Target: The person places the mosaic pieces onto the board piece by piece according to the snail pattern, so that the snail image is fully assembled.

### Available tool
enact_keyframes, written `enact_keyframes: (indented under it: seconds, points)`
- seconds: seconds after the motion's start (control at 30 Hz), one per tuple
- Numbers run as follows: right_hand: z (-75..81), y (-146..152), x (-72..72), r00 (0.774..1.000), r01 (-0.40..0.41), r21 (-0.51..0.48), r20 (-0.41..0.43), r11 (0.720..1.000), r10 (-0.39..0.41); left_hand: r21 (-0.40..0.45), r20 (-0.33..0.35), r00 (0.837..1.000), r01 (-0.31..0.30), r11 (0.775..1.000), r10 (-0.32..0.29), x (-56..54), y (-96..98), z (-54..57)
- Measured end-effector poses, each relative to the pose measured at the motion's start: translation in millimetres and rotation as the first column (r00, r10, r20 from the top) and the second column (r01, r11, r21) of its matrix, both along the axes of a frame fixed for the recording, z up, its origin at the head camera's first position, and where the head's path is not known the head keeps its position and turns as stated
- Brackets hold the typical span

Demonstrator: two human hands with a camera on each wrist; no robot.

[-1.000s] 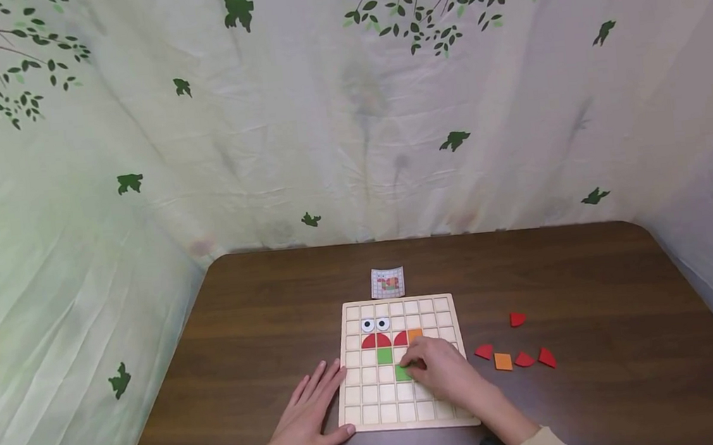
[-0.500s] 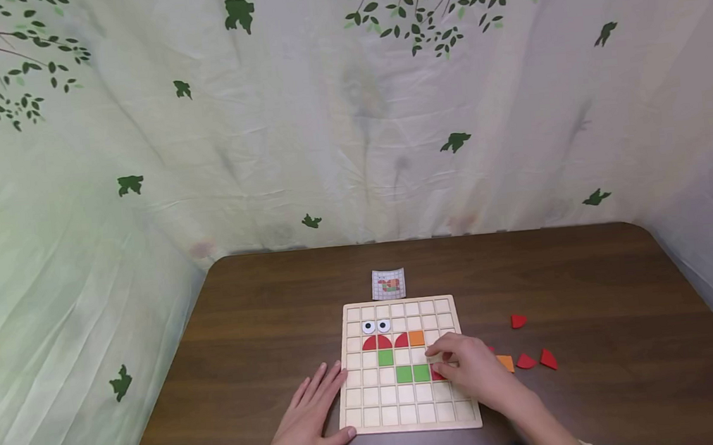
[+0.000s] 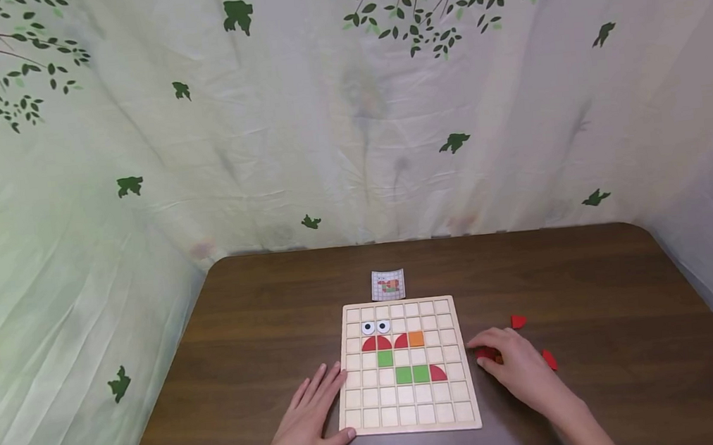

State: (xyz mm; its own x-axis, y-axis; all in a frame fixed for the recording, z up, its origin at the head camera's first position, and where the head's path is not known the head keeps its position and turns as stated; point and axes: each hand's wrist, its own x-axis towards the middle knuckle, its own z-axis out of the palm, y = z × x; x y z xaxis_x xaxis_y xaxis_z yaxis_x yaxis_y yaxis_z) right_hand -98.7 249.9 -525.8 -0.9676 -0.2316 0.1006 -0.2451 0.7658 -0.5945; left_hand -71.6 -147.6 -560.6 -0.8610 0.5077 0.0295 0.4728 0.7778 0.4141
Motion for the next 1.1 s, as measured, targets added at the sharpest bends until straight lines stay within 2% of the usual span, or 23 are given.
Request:
enact_keyframes:
  seconds: [0.17,0.3,0.5,0.77,0.93,1.03,1.1]
  points:
    - [-4.0,10.0,0.6,1.0,0.015,0.034,-0.003,0.999,-0.015,0.003,-0.011,1.0,-0.002,1.0,0.002,0.4,0.1,-1.2]
    - [-5.2,12.7,-0.6,1.0,0.018,0.026,0.018,1.0,-0.018,0.007,-0.02,1.0,-0.002,1.0,0.002,0.9,0.6,-1.5]
    - [-3.3,12.9,-3.3,0.999,0.009,0.013,0.052,1.0,-0.009,-0.005,0.015,1.0,-0.007,1.0,0.007,0.7,0.5,-0.5]
    - [-3.7,14.3,-7.1,0.999,-0.027,0.027,0.026,0.999,0.027,-0.014,0.041,0.999,-0.013,1.0,0.013,0.1,0.8,-1.0]
    - [-3.4,13.8,-7.3,0.996,0.039,-0.042,0.08,0.998,-0.035,-0.019,0.058,0.998,-0.017,1.0,0.018,-0.2,1.4,-1.6]
    - [-0.4,11.3,-8.0,0.994,0.088,-0.053,0.074,0.995,-0.084,-0.025,0.055,0.998,-0.02,0.999,0.022,-0.4,1.3,-2.3]
    - [1.3,8.0,-8.3,0.994,0.104,-0.046,0.038,0.993,-0.102,-0.031,0.054,0.998,-0.024,0.999,0.026,-0.5,1.1,-2.5]
